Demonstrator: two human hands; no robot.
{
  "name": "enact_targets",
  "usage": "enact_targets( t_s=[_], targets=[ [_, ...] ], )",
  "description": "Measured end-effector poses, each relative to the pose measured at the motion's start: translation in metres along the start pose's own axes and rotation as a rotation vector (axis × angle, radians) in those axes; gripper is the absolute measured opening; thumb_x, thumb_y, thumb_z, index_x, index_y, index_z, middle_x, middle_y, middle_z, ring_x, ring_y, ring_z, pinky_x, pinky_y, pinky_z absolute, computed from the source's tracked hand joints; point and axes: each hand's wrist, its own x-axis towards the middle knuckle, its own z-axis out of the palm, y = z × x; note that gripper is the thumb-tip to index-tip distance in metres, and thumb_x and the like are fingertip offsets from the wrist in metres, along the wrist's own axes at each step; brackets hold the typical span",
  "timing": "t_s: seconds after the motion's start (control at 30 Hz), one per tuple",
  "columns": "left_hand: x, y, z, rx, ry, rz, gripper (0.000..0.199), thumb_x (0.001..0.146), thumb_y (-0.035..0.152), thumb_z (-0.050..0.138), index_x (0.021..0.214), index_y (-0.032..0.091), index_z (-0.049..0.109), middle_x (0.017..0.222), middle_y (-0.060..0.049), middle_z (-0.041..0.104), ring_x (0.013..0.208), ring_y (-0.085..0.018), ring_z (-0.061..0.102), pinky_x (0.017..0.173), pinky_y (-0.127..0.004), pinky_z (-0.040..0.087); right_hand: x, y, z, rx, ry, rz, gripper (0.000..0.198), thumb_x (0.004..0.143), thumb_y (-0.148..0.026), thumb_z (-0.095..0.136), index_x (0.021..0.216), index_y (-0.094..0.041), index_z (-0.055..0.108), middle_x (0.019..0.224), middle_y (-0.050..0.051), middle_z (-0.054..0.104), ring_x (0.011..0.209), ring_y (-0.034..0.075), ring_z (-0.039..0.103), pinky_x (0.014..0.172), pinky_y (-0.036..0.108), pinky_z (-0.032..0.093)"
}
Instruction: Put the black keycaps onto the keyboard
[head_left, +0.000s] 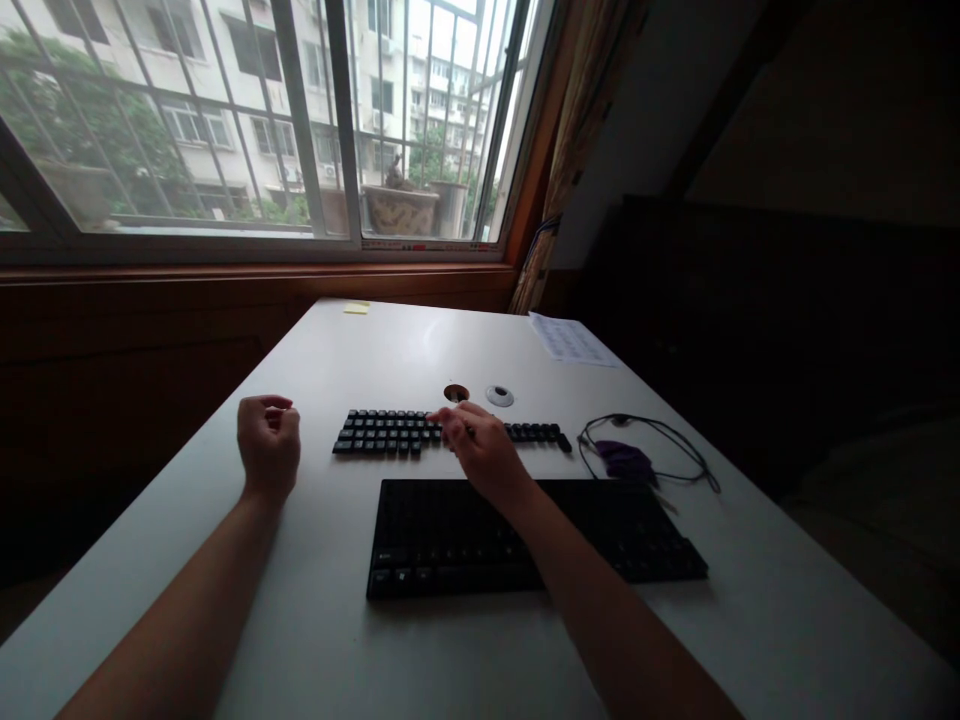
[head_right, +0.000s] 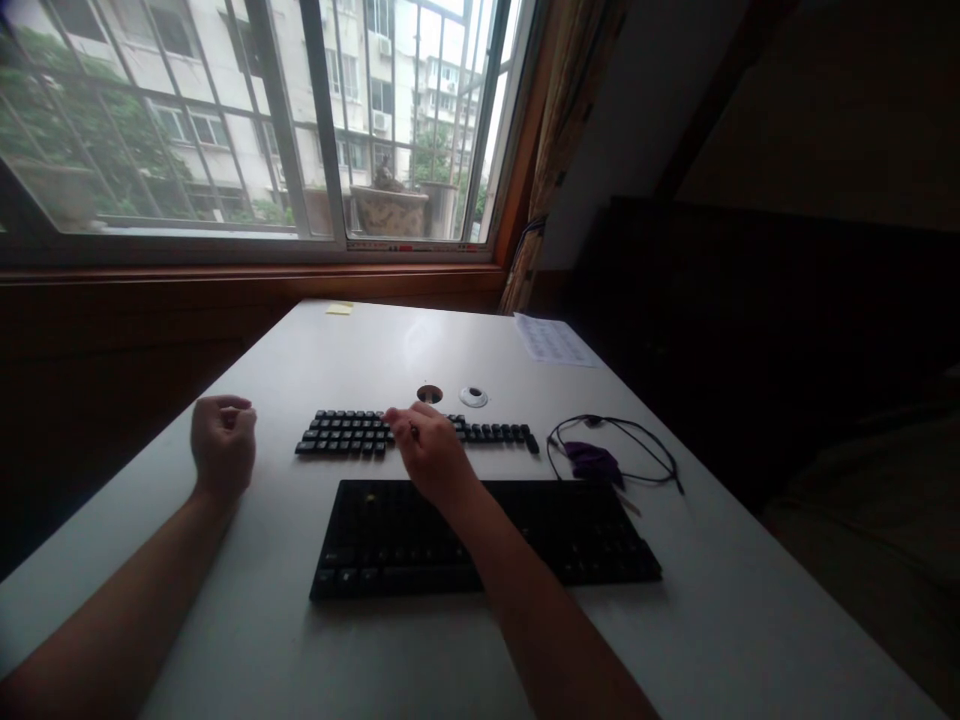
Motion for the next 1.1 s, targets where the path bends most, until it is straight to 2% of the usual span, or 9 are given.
enact_targets(
  t_s=[0.1, 0.2, 0.33, 0.47, 0.57, 0.63, 0.8, 1.0, 1.1],
  targets=[
    [-0.005, 0.014, -0.001, 0.003, -0.06, 0.155, 0.006, 0.079, 0.016, 0.058, 0.085, 0.018, 0.055, 0.082, 0.001, 0.053, 0.067, -0.013, 0.051, 0.067, -0.027, 0.045, -0.006, -0.009, -0.025, 0.12, -0.037, 0.099, 0.051, 0.103, -0.046, 0.033, 0.098, -0.018, 0.074, 0.08, 0.004, 0.061, 0.075, 0.015, 0.059, 0.072, 0.029, 0.045],
    [-0.016, 0.034, 0.0, -0.056, -0.19, 0.305, 0.006, 0.078, 0.013, 0.055, 0.079, 0.018, 0.055, 0.084, -0.001, 0.055, 0.068, -0.013, 0.052, 0.064, -0.026, 0.044, -0.023, -0.01, -0.043, 0.039, -0.014, 0.157, 0.059, 0.102, -0.051, 0.033, 0.076, -0.019, 0.075, 0.081, 0.005, 0.06, 0.078, 0.016, 0.058, 0.075, 0.03, 0.043],
    [-0.04, 0.064, 0.004, -0.183, -0.522, 0.402, 0.011, 0.078, 0.009, 0.052, 0.082, 0.019, 0.057, 0.084, -0.003, 0.057, 0.065, -0.013, 0.051, 0.056, -0.024, 0.042, -0.049, -0.001, -0.055, -0.03, -0.066, 0.231, 0.063, 0.101, -0.054, 0.032, 0.064, -0.019, 0.07, 0.066, 0.002, 0.06, 0.067, 0.015, 0.057, 0.07, 0.028, 0.041],
    [-0.071, 0.09, 0.007, -0.282, -0.861, 0.621, 0.016, 0.08, 0.007, 0.047, 0.079, 0.019, 0.057, 0.077, -0.003, 0.058, 0.063, -0.013, 0.052, 0.056, -0.025, 0.04, -0.066, 0.008, -0.059, -0.11, -0.077, 0.309, 0.06, 0.097, -0.057, 0.038, 0.062, -0.019, 0.067, 0.051, -0.002, 0.051, 0.053, 0.014, 0.052, 0.056, 0.027, 0.034],
    [-0.09, 0.102, 0.01, -0.197, -1.099, 0.786, 0.013, 0.077, 0.009, 0.048, 0.078, 0.02, 0.056, 0.072, -0.001, 0.056, 0.057, -0.013, 0.047, 0.053, -0.026, 0.035, -0.072, 0.011, -0.059, -0.162, -0.093, 0.277, 0.057, 0.096, -0.057, 0.043, 0.058, -0.018, 0.063, 0.049, -0.003, 0.048, 0.049, 0.012, 0.049, 0.052, 0.026, 0.03],
    [-0.099, 0.105, 0.012, -0.154, -1.199, 0.861, 0.013, 0.074, 0.008, 0.049, 0.074, 0.02, 0.054, 0.07, -0.001, 0.055, 0.057, -0.013, 0.048, 0.052, -0.026, 0.033, -0.075, 0.012, -0.057, -0.2, -0.101, 0.218, 0.058, 0.096, -0.056, 0.044, 0.055, -0.018, 0.059, 0.05, -0.002, 0.049, 0.05, 0.012, 0.049, 0.053, 0.026, 0.029],
    [-0.103, 0.102, 0.018, -0.135, -1.277, 0.85, 0.016, 0.072, 0.006, 0.048, 0.078, 0.02, 0.053, 0.074, -0.001, 0.058, 0.061, -0.014, 0.053, 0.054, -0.026, 0.036, -0.082, 0.017, -0.055, -0.204, -0.069, 0.157, 0.059, 0.097, -0.053, 0.043, 0.051, -0.018, 0.056, 0.048, -0.002, 0.05, 0.047, 0.011, 0.049, 0.053, 0.025, 0.03],
    [-0.101, 0.099, 0.019, -0.111, -1.308, 0.846, 0.016, 0.071, 0.007, 0.05, 0.079, 0.021, 0.054, 0.075, -0.001, 0.058, 0.062, -0.015, 0.054, 0.055, -0.027, 0.035, -0.09, 0.023, -0.062, -0.043, 0.006, 0.334, 0.06, 0.092, -0.061, 0.047, 0.052, -0.018, 0.059, 0.039, -0.003, 0.044, 0.037, 0.01, 0.046, 0.045, 0.023, 0.031],
    [-0.1, 0.101, 0.019, -0.115, -1.32, 0.834, 0.016, 0.071, 0.007, 0.05, 0.079, 0.02, 0.055, 0.075, -0.001, 0.058, 0.062, -0.015, 0.054, 0.055, -0.027, 0.034, -0.092, 0.023, -0.059, -0.005, -0.024, 0.371, 0.059, 0.091, -0.063, 0.049, 0.053, -0.018, 0.06, 0.039, -0.003, 0.043, 0.036, 0.01, 0.044, 0.043, 0.022, 0.029]
  ],
)
